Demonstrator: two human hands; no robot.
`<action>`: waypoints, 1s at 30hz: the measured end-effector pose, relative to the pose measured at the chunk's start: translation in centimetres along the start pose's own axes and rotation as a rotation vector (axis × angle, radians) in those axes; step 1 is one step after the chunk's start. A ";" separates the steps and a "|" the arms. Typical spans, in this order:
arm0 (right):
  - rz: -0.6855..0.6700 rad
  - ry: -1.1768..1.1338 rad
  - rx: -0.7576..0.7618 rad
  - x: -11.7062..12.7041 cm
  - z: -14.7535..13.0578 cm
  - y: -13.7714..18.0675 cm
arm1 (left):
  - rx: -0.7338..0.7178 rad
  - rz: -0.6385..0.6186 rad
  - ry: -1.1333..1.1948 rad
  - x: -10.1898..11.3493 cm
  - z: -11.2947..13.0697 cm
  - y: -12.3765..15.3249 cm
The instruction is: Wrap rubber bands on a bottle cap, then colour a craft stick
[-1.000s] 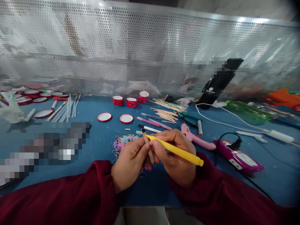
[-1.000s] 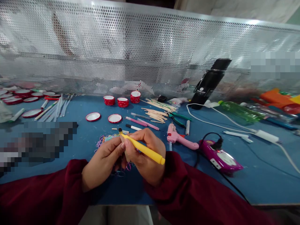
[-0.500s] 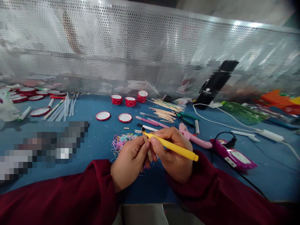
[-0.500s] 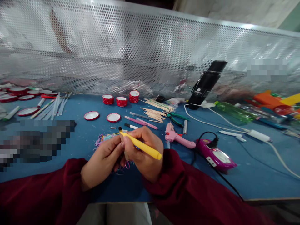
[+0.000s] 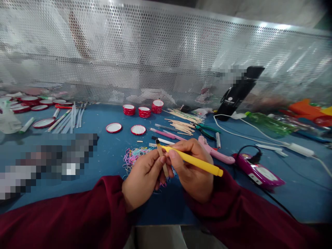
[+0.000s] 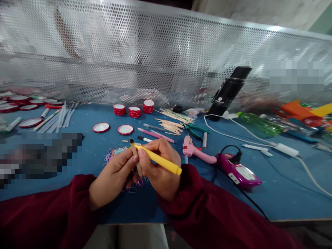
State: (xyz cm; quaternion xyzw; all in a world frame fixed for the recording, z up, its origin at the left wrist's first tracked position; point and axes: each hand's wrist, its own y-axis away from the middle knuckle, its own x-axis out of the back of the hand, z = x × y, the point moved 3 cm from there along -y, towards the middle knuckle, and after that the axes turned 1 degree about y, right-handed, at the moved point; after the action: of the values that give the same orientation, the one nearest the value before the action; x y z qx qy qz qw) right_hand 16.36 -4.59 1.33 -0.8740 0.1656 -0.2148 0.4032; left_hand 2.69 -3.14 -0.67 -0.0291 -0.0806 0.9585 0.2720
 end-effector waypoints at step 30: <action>-0.013 -0.096 -0.055 0.0 0.1 0.2 | -0.010 -0.020 0.082 -0.2 0.1 0.0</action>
State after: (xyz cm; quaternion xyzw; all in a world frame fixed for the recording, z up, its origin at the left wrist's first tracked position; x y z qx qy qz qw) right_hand 16.39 -4.66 1.11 -0.8950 0.1463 -0.1707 0.3853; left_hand 2.85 -3.26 -0.58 -0.0687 -0.0743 0.9534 0.2843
